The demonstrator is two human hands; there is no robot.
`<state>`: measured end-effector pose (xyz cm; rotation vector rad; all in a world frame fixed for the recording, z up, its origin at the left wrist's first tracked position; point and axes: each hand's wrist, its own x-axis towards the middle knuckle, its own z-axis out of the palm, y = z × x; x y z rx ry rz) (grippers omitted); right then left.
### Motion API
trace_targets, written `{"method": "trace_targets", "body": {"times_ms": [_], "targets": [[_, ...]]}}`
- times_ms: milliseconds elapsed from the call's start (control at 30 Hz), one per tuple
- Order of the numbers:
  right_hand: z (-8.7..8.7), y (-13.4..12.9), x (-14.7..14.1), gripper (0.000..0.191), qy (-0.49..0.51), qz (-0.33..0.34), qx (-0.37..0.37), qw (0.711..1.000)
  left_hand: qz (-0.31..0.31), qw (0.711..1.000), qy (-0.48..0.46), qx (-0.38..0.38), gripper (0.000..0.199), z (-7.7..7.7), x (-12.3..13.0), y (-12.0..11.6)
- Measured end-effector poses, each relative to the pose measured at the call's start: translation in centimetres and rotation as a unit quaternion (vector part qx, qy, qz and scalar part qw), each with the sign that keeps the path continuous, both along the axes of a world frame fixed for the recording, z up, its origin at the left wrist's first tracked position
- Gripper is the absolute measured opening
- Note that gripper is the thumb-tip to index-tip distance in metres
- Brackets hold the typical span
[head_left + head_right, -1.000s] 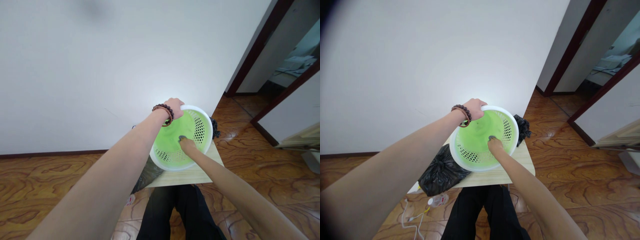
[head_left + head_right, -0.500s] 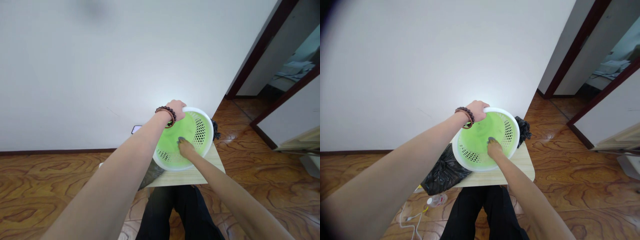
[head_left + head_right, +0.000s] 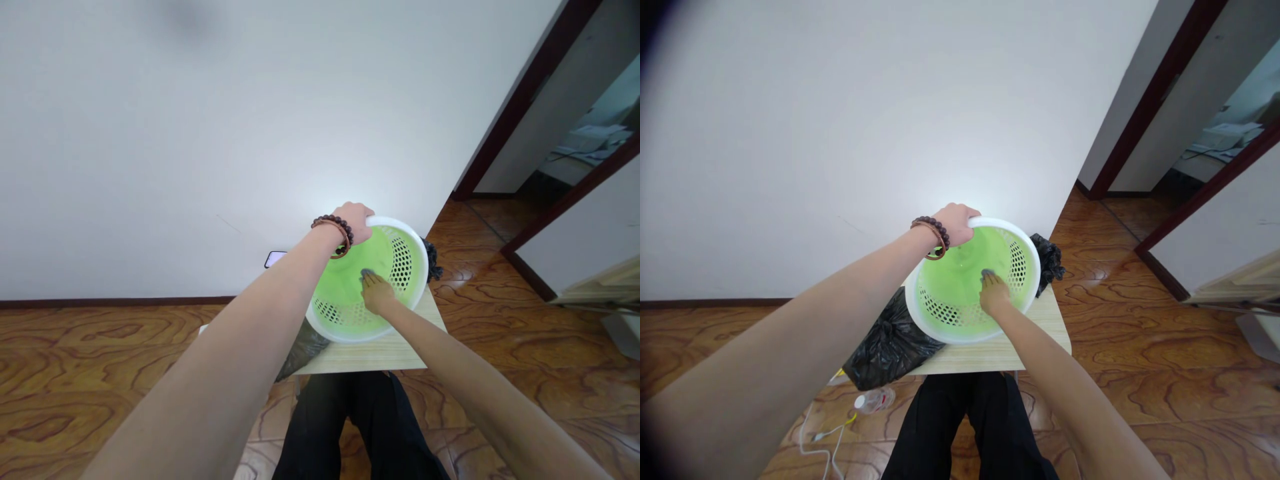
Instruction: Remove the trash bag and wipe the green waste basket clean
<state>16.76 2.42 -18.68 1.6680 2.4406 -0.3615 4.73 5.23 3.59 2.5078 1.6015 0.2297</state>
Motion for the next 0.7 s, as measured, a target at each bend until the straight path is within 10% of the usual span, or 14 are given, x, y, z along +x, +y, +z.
{"method": "trace_targets", "body": {"times_ms": [367,700], "targets": [[1.3,-3.1,-6.3,0.079,0.349,-0.027,-0.207,0.914,-0.001,1.000,-0.013,0.005,0.032,-0.1,-0.4,0.0],[0.0,0.0,0.2,0.067,0.041,0.066,-0.059,0.995,0.000,1.000,-0.003,0.003,0.030,-0.3,-0.5,0.3]]}}
